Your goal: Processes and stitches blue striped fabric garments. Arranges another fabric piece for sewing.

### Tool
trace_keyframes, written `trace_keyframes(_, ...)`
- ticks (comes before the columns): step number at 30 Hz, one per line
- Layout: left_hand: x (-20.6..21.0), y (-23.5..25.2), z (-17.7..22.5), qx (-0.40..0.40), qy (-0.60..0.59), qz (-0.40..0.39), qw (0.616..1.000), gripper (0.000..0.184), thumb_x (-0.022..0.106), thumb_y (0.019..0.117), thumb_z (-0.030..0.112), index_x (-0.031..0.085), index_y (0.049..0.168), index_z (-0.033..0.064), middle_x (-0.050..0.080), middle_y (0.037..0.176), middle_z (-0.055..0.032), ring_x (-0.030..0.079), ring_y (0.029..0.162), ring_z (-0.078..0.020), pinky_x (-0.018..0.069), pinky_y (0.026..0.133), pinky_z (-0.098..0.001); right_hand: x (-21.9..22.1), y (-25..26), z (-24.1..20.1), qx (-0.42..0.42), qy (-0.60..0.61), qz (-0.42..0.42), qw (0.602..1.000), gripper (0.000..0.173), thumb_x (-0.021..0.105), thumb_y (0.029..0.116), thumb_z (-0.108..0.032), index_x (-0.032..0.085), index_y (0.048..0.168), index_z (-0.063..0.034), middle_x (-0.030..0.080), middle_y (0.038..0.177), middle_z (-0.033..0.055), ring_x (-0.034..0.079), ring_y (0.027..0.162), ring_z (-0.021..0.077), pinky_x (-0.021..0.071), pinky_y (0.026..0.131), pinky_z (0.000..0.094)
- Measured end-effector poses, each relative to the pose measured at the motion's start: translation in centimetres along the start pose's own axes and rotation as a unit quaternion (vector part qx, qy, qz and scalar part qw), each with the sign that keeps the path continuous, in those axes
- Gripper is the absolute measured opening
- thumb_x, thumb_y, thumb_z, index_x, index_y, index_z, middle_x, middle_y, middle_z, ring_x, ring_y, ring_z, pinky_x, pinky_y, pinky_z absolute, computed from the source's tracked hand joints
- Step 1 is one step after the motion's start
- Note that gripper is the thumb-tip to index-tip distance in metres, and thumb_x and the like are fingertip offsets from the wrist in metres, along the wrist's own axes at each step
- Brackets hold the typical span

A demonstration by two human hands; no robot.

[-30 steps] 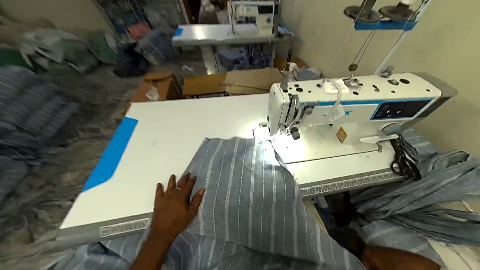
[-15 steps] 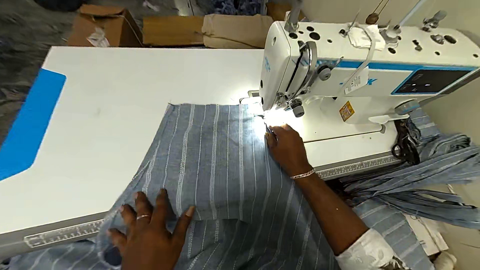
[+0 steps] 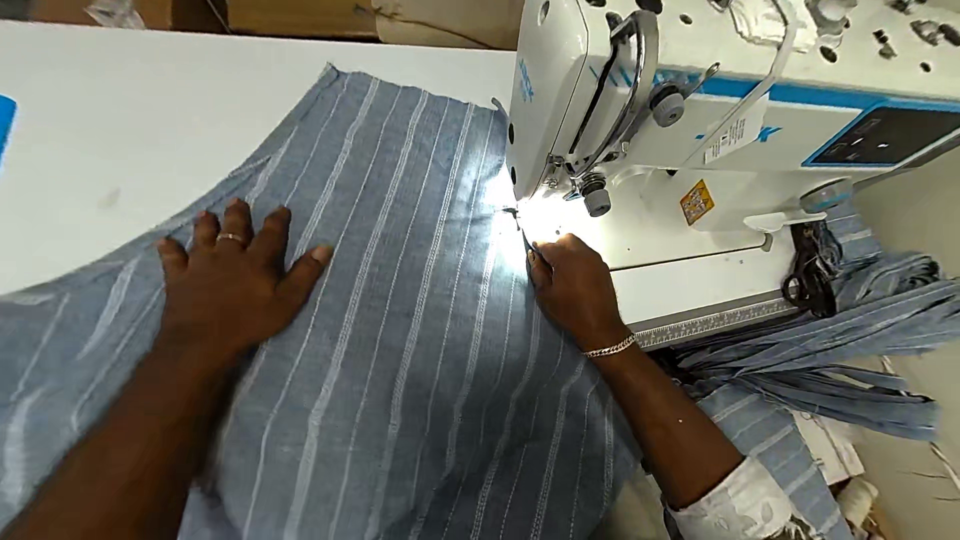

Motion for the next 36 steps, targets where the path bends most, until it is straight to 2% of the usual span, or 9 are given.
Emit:
trace_keyframes(9, -1.4, 12.7, 0.6, 0.064, 0.002, 0.021, 0.998, 0.096, 0.026, 0.0943, 0.082, 0.042, 0.156, 0.0105, 0.042, 0.157, -0.0293, 0.033, 0.146, -0.0572, 0.0191, 0.109, -0.0854, 0.2, 0.2, -0.3, -0.016, -0.011, 0.026, 0.999, 0.028, 0.055, 0.1021, -0.021, 0.078, 0.113, -0.0118, 0.067, 0.092, 0.0095, 0.068, 0.08, 0.0242, 0.0576, 0.066, 0.0419)
trace_keyframes(11, -2.6, 13.0, 2.5, 0.021, 0.003, 0.05, 0.999, 0.092, 0.038, 0.098, 0.074, 0.032, 0.16, 0.0062, 0.038, 0.158, -0.0326, 0.023, 0.149, -0.0606, 0.0096, 0.11, -0.0878, 0.2, 0.4, -0.4, -0.009, -0.016, 0.024, 1.0, 0.028, 0.054, 0.103, -0.023, 0.078, 0.112, -0.0123, 0.067, 0.092, 0.0091, 0.068, 0.081, 0.0238, 0.0573, 0.066, 0.0417)
trace_keyframes(14, -4.4, 7.8, 5.3, -0.073, -0.086, 0.059, 0.992, 0.086, 0.056, 0.0971, 0.061, 0.034, 0.16, 0.0067, 0.023, 0.164, -0.0358, 0.007, 0.149, -0.0663, 0.0042, 0.104, -0.0934, 0.0, 0.6, -0.3, -0.019, -0.023, 0.01, 1.0, 0.028, 0.054, 0.1027, -0.022, 0.078, 0.113, -0.0122, 0.069, 0.095, 0.0097, 0.069, 0.084, 0.0245, 0.0578, 0.069, 0.0433)
trace_keyframes(17, -3.6, -5.2, 4.0, -0.167, -0.146, 0.045, 0.974, 0.091, 0.045, 0.0906, 0.083, 0.045, 0.156, 0.0195, 0.027, 0.166, -0.0251, 0.017, 0.149, -0.0623, 0.0141, 0.101, -0.0933, -0.2, 0.8, -0.3, -0.035, -0.019, -0.003, 0.999, 0.028, 0.054, 0.1023, -0.021, 0.078, 0.114, -0.012, 0.07, 0.096, 0.01, 0.07, 0.085, 0.0249, 0.058, 0.07, 0.044)
trace_keyframes(21, 0.6, -13.3, 0.8, -0.198, -0.074, 0.048, 0.976, 0.098, 0.037, 0.0892, 0.085, 0.038, 0.16, 0.0181, 0.024, 0.166, -0.029, 0.015, 0.149, -0.0638, 0.0058, 0.104, -0.0923, -0.1, 0.4, 0.1, -0.059, -0.014, 0.018, 0.998, 0.028, 0.054, 0.102, -0.021, 0.078, 0.11, -0.0097, 0.068, 0.09, 0.0104, 0.069, 0.081, 0.0262, 0.0572, 0.067, 0.0449)
trace_keyframes(25, 1.5, -6.2, -4.2, -0.141, -0.018, 0.05, 0.989, 0.1, 0.028, 0.0878, 0.09, 0.032, 0.163, 0.0243, 0.021, 0.169, -0.0233, 0.014, 0.151, -0.0608, 0.0072, 0.105, -0.092, 0.0, 0.1, 0.4, -0.046, 0.003, 0.028, 0.999, 0.027, 0.055, 0.1011, -0.019, 0.078, 0.111, -0.0097, 0.07, 0.091, 0.0097, 0.07, 0.082, 0.0258, 0.058, 0.068, 0.0455)
trace_keyframes(31, -0.4, 9.1, -5.9, -0.004, 0.011, 0.05, 0.999, 0.109, 0.024, 0.0826, 0.096, 0.041, 0.158, 0.0188, 0.034, 0.161, -0.0304, 0.023, 0.146, -0.0648, 0.0113, 0.101, -0.094, 0.3, -0.3, 0.4, -0.019, 0.018, 0.036, 0.999, 0.027, 0.056, 0.1012, -0.021, 0.078, 0.114, -0.0117, 0.069, 0.089, 0.0078, 0.069, 0.078, 0.0225, 0.0577, 0.065, 0.0431)
trace_keyframes(34, -2.4, 12.0, -2.6, -0.077, 0.016, 0.061, 0.995, 0.116, 0.032, 0.0821, 0.094, 0.03, 0.162, 0.0094, 0.017, 0.165, -0.0364, 0.006, 0.149, -0.0669, 0.0004, 0.102, -0.0941, 0.4, -0.3, 0.2, -0.011, 0.013, 0.051, 0.999, 0.026, 0.057, 0.1004, -0.02, 0.078, 0.113, -0.0115, 0.069, 0.089, 0.0079, 0.069, 0.078, 0.023, 0.0574, 0.065, 0.0432)
trace_keyframes(36, -3.2, 12.5, 0.2, -0.157, -0.027, 0.036, 0.987, 0.106, 0.046, 0.0904, 0.08, 0.02, 0.165, 0.0084, 0.006, 0.166, -0.0374, 0.002, 0.147, -0.0701, 0.0042, 0.097, -0.0963, 0.5, -0.3, 0.1, -0.013, 0.013, 0.071, 0.997, 0.026, 0.057, 0.1003, -0.019, 0.079, 0.113, -0.012, 0.069, 0.089, 0.0078, 0.069, 0.077, 0.0228, 0.057, 0.064, 0.043)
Point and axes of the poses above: each hand's wrist, its own y-axis towards the middle knuckle, its own x-axis out of the palm, z = x × y, the point moved 5 cm from there along y, towards the middle knuckle
